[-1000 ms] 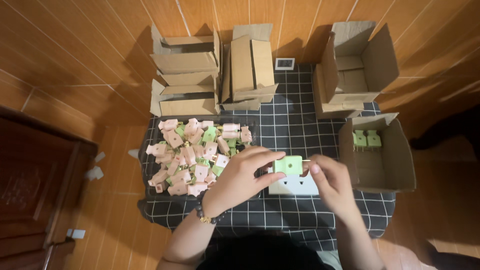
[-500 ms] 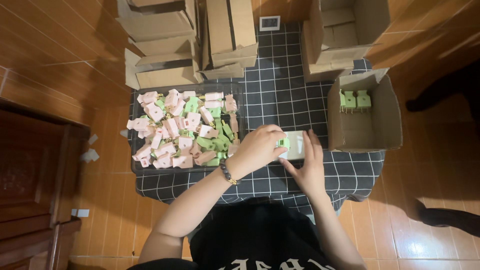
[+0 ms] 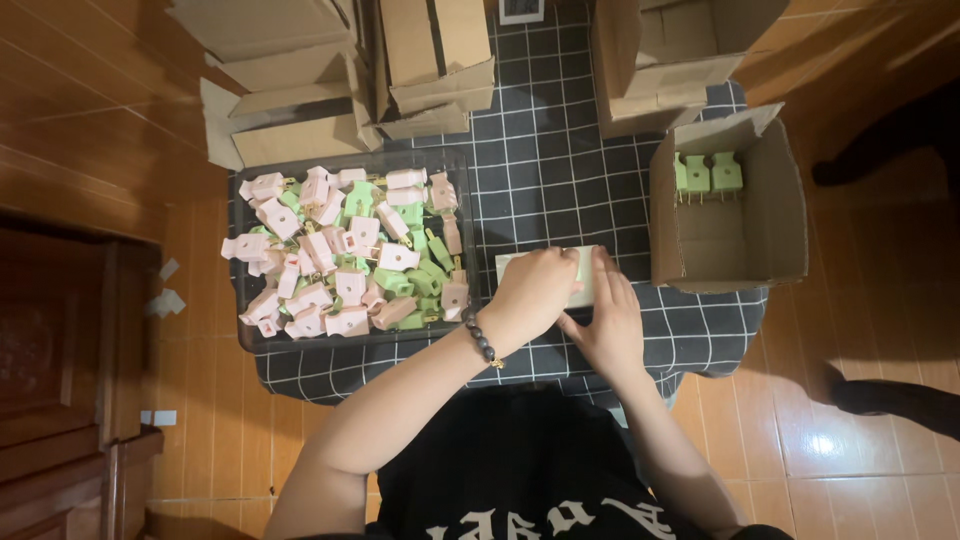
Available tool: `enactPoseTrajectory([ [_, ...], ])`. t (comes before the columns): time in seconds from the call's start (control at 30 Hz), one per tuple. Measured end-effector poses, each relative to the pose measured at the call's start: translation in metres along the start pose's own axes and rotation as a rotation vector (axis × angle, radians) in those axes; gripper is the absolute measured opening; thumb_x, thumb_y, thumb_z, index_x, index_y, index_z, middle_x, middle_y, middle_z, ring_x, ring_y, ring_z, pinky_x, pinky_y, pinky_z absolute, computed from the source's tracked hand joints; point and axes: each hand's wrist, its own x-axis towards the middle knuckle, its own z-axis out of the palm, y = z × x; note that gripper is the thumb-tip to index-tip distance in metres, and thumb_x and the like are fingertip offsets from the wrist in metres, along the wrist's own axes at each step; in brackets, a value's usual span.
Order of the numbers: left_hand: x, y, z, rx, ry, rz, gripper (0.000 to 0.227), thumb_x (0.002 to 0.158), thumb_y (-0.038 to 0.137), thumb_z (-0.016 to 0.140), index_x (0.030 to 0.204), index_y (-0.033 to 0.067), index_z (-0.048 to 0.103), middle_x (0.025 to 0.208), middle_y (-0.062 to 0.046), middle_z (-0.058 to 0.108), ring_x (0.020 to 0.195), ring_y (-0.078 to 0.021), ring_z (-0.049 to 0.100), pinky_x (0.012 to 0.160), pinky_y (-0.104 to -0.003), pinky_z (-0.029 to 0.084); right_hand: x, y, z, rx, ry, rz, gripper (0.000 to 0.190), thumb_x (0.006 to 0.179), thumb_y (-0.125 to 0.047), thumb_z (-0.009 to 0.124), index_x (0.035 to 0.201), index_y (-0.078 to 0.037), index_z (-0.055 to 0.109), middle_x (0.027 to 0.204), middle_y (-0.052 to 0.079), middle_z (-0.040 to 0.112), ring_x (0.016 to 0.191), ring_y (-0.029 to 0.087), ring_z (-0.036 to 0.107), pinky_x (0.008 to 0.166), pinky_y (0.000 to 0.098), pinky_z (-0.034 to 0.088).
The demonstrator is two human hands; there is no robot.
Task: The person picks up green plastic plug housings and white internal components from a tray, inserts the internal parts into the housings by hand, and places the assembled adapters into a cardboard box.
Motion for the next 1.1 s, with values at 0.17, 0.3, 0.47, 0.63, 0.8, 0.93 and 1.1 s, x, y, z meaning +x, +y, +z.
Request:
enactPoseTrajectory([
  [0.17, -0.002, 0.000, -0.010, -0.008, 0.105, 0.082, 0.084, 0.065, 0.082, 0.078, 0.099, 0.0090, 0.055, 0.088, -0.002, 0.058, 0.082, -0.0208, 0.065, 0.067, -0.038, 0.058, -0.005, 0.001, 0.004, -0.132, -0.017, 0.010, 0.110, 0.077, -0.066, 0.077, 0.164, -0.010, 0.041, 0.158, 0.017, 0.049, 0.137, 0.038, 0.054, 0.118, 0.0496, 0.042],
  [0.3, 0.004, -0.006, 0.031, 0.165, 0.189, 0.010, 0.090, 0.051, 0.084, 0.079, 0.100, 0.0132, 0.054, 0.091, 0.005, 0.054, 0.087, -0.0199, 0.065, 0.067, -0.035, 0.060, -0.007, 0.000, 0.003, -0.163, -0.038, 0.014, 0.112, 0.072, -0.059, 0.083, 0.164, -0.012, 0.041, 0.158, 0.017, 0.049, 0.137, 0.037, 0.054, 0.119, 0.0487, 0.041],
  [0.47, -0.010, 0.057, -0.091, -0.125, 0.005, -0.130, 0.045, 0.088, 0.045, 0.074, 0.106, 0.0072, 0.057, 0.087, -0.016, 0.073, 0.079, -0.0403, 0.075, 0.067, -0.052, 0.060, -0.006, 0.001, 0.004, -0.136, -0.048, 0.032, 0.110, 0.078, -0.069, 0.074, 0.166, -0.014, 0.038, 0.159, 0.017, 0.048, 0.139, 0.038, 0.052, 0.120, 0.0497, 0.040],
  [0.63, -0.028, 0.050, -0.153, -0.364, 0.036, -0.153, 0.037, 0.094, 0.025, 0.072, 0.127, 0.0132, 0.060, 0.098, -0.016, 0.075, 0.071, -0.0268, 0.077, 0.055, -0.032, 0.062, -0.002, -0.017, -0.012, -0.054, -0.089, 0.083, 0.106, 0.085, -0.068, 0.075, 0.167, -0.014, 0.036, 0.159, 0.018, 0.046, 0.140, 0.041, 0.051, 0.118, 0.0546, 0.038],
  [0.8, -0.044, 0.052, -0.201, -0.529, -0.114, -0.228, 0.027, 0.093, 0.002, 0.063, 0.117, 0.0072, 0.074, 0.108, -0.017, 0.069, 0.062, -0.0147, 0.075, 0.053, -0.023, 0.063, -0.001, -0.017, -0.014, -0.046, -0.113, 0.086, 0.104, 0.087, -0.067, 0.074, 0.167, -0.012, 0.035, 0.160, 0.021, 0.045, 0.140, 0.043, 0.051, 0.117, 0.0561, 0.038],
  [0.93, -0.045, 0.044, -0.187, -0.359, -0.193, -0.147, 0.022, 0.101, 0.013, 0.057, 0.116, 0.0075, 0.073, 0.116, -0.021, 0.069, 0.093, -0.0290, 0.076, 0.077, -0.035, 0.064, -0.002, -0.020, -0.018, -0.030, -0.111, 0.088, 0.103, 0.088, -0.064, 0.075, 0.167, -0.011, 0.036, 0.158, 0.022, 0.046, 0.141, 0.044, 0.050, 0.118, 0.0576, 0.037],
  [1.1, -0.053, 0.056, -0.186, -0.131, -0.273, -0.012, 0.039, 0.101, 0.008, 0.052, 0.138, 0.0031, 0.059, 0.127, -0.023, 0.068, 0.106, -0.0364, 0.074, 0.087, -0.043, 0.062, -0.001, -0.022, -0.022, -0.025, -0.099, 0.073, 0.102, 0.089, -0.065, 0.074, 0.166, -0.009, 0.037, 0.155, 0.025, 0.049, 0.138, 0.047, 0.052, 0.116, 0.0594, 0.039],
])
